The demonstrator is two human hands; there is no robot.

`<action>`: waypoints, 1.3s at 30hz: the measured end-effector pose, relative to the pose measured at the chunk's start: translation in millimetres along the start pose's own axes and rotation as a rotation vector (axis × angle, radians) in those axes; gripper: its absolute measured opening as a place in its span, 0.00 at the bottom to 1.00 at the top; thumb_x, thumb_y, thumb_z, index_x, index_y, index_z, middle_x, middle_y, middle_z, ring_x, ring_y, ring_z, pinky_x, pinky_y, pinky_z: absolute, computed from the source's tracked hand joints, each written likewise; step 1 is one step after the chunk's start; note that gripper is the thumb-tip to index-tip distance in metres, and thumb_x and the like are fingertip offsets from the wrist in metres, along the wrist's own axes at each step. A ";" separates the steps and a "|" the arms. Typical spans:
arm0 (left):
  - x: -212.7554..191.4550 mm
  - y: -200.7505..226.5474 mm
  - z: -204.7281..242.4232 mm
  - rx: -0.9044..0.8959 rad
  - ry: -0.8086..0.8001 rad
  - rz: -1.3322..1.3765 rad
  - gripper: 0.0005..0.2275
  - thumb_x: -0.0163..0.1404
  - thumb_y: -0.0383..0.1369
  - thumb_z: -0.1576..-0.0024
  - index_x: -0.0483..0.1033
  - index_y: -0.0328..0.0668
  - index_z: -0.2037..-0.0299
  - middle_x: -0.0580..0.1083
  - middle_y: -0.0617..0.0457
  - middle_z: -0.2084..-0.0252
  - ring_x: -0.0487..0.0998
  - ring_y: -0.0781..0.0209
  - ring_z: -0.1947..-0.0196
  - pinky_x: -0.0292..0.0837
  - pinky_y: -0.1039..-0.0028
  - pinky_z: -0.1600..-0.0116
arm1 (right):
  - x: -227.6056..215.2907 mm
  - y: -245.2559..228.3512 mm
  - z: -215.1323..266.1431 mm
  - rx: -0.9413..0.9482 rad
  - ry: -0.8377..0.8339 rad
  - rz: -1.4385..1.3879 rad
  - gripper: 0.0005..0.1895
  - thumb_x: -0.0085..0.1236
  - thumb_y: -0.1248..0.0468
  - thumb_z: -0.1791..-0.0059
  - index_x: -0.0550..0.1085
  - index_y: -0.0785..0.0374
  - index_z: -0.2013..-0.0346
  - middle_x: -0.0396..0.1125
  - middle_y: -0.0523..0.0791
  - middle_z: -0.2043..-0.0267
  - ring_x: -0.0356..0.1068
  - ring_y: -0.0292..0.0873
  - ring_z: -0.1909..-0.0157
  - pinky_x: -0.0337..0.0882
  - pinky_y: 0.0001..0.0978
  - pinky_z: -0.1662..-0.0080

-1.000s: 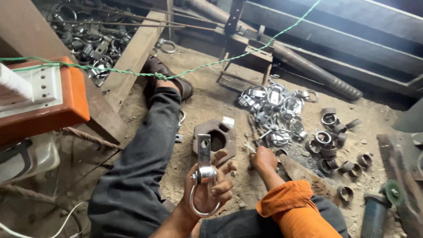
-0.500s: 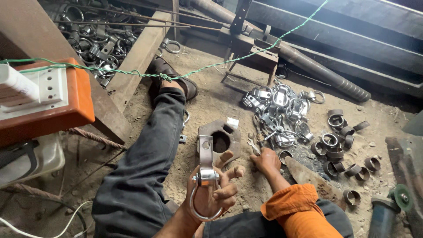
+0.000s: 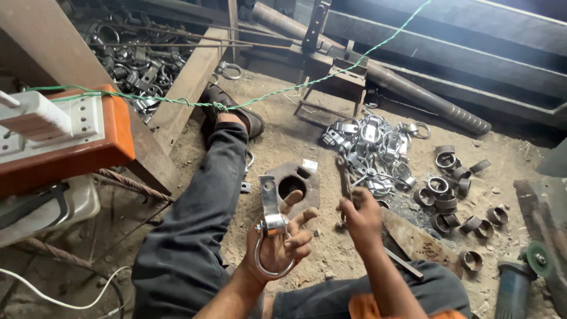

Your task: The person sits on the floor and assembles metal parts by hand, using a wrench to tighten a bolt on a metal bracket. The person repeatedly picks up parts, aligns them, and secures them with the wrench.

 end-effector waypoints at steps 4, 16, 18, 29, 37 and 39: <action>13.9 0.4 1.5 -0.020 -0.055 -0.003 0.24 0.47 0.44 0.34 0.61 0.48 0.29 0.65 0.39 0.37 0.71 0.60 0.66 0.70 0.71 0.60 | -6.0 -24.0 78.0 -0.001 -0.068 -0.273 0.07 0.53 0.65 0.46 0.72 0.67 0.57 0.70 0.45 0.76 0.58 0.33 0.79 0.57 0.24 0.76; 8.4 -13.1 6.9 -0.001 0.027 -0.119 0.30 0.42 0.49 0.37 0.56 0.41 0.28 0.59 0.36 0.28 0.60 0.38 0.28 0.62 0.46 0.31 | 30.7 -30.3 119.8 -0.174 -0.281 -0.036 0.06 0.62 0.70 0.52 0.77 0.68 0.61 0.70 0.41 0.77 0.64 0.30 0.76 0.63 0.25 0.73; 13.9 -12.7 8.9 0.004 -0.034 -0.056 0.32 0.40 0.52 0.37 0.56 0.38 0.28 0.58 0.34 0.28 0.59 0.38 0.27 0.62 0.47 0.30 | 29.1 -44.8 120.6 -0.305 -0.267 0.120 0.07 0.64 0.68 0.52 0.77 0.68 0.62 0.72 0.42 0.77 0.66 0.30 0.77 0.64 0.25 0.74; 7.0 -4.1 8.4 0.107 0.124 -0.262 0.38 0.23 0.62 0.37 0.70 0.33 0.40 0.65 0.36 0.34 0.64 0.44 0.31 0.66 0.52 0.34 | 32.6 -61.4 119.8 -0.297 -0.313 0.181 0.11 0.65 0.64 0.53 0.78 0.68 0.60 0.71 0.41 0.78 0.62 0.30 0.79 0.61 0.27 0.76; -25.7 7.1 5.1 0.216 0.130 -0.670 0.37 0.21 0.57 0.31 0.78 0.32 0.62 0.72 0.41 0.53 0.72 0.49 0.47 0.68 0.60 0.41 | 28.5 -18.9 113.4 -0.029 -0.422 -0.050 0.07 0.63 0.66 0.52 0.76 0.68 0.66 0.66 0.40 0.83 0.59 0.30 0.81 0.57 0.26 0.77; -28.7 6.3 5.7 0.211 0.123 -0.634 0.35 0.22 0.56 0.30 0.76 0.34 0.67 0.71 0.43 0.56 0.72 0.50 0.48 0.68 0.59 0.42 | 27.6 -11.9 110.5 -0.030 -0.446 -0.113 0.07 0.62 0.66 0.52 0.75 0.68 0.66 0.67 0.41 0.82 0.63 0.31 0.80 0.61 0.26 0.76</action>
Point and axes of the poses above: each hand's wrist, its own z-axis away from the middle knuckle, its own x-axis out of the palm, y = z × x, the point moved 6 cm from there along -z, towards the middle knuckle
